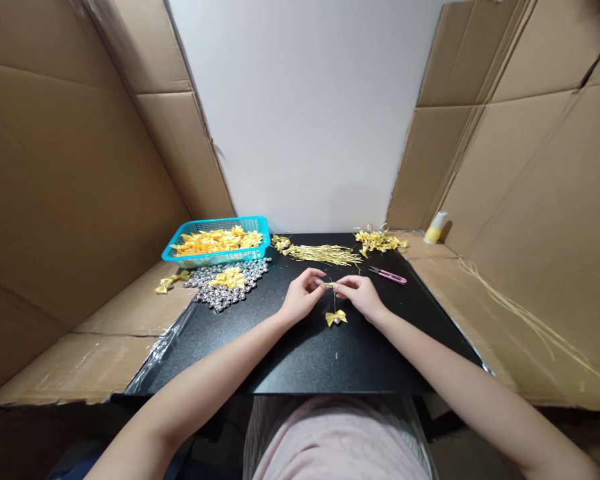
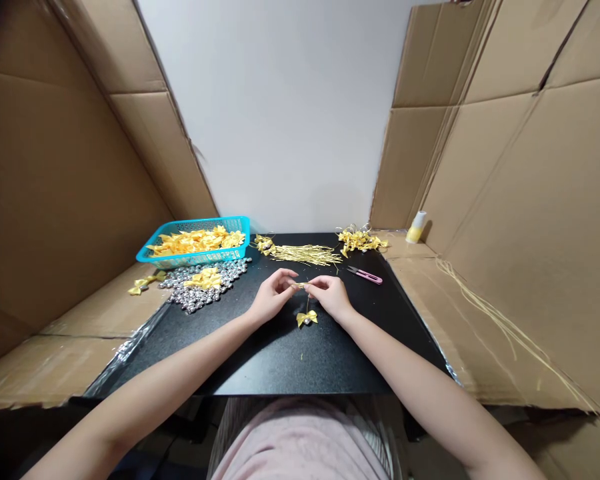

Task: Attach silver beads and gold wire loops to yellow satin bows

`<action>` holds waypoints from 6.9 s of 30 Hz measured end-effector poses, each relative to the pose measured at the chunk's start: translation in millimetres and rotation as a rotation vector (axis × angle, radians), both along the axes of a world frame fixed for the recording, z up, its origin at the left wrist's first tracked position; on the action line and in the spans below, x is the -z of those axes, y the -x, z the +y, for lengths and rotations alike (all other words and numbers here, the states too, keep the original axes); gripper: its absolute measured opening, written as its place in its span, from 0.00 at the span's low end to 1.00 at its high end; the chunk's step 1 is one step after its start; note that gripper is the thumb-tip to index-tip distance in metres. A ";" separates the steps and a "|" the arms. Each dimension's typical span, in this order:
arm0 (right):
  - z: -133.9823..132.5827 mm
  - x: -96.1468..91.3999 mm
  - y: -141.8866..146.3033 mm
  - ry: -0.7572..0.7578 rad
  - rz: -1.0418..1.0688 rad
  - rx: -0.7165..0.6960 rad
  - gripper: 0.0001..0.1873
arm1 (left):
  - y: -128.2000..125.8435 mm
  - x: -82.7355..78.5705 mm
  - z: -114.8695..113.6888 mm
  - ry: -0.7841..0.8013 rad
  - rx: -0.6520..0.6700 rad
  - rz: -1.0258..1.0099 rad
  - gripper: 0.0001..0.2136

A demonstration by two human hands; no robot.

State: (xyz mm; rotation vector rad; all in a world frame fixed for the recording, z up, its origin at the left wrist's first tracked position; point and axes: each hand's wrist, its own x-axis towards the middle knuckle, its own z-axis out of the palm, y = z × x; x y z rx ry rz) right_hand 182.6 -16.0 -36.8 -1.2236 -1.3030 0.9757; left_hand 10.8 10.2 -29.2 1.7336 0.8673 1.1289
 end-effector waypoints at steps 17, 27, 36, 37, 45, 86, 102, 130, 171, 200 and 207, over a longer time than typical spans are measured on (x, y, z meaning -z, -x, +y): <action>-0.8 3.0 3.6 -0.031 0.006 -0.014 0.17 | -0.1 -1.9 -3.1 -0.114 -0.080 0.091 0.09; 4.4 11.9 2.7 0.010 -0.098 -0.043 0.10 | -0.4 -4.9 -7.4 -0.191 -0.108 0.228 0.08; 5.1 13.1 0.7 0.045 -0.154 -0.083 0.16 | 1.9 -6.5 -6.2 -0.283 -0.139 0.399 0.06; 4.6 12.9 0.9 0.046 -0.161 -0.086 0.16 | 1.9 -6.1 -5.8 -0.292 -0.131 0.410 0.07; 2.8 10.5 2.2 -0.024 -0.187 -0.054 0.12 | 1.9 -4.1 -4.1 -0.364 -0.133 0.368 0.07; -6.4 -1.1 8.5 -0.191 -0.155 0.056 0.12 | 2.8 -11.5 -8.0 -0.574 -0.203 0.404 0.05; -5.2 -3.9 9.0 -0.118 -0.053 0.024 0.16 | 4.0 -10.9 -6.3 -0.576 -0.193 0.366 0.04; -3.4 3.0 10.3 -0.101 0.059 0.047 0.15 | 1.0 -6.5 -7.0 -0.511 -0.256 0.388 0.04; -11.0 -5.4 16.9 -0.203 -0.117 0.143 0.11 | 2.8 -10.8 -5.5 -0.540 -0.254 0.402 0.05; -4.9 2.5 12.9 -0.069 -0.167 0.065 0.10 | 0.8 -10.9 -6.9 -0.512 -0.267 0.417 0.05; -4.5 4.2 11.6 -0.084 -0.164 0.074 0.10 | 1.3 -9.8 -7.0 -0.512 -0.258 0.415 0.05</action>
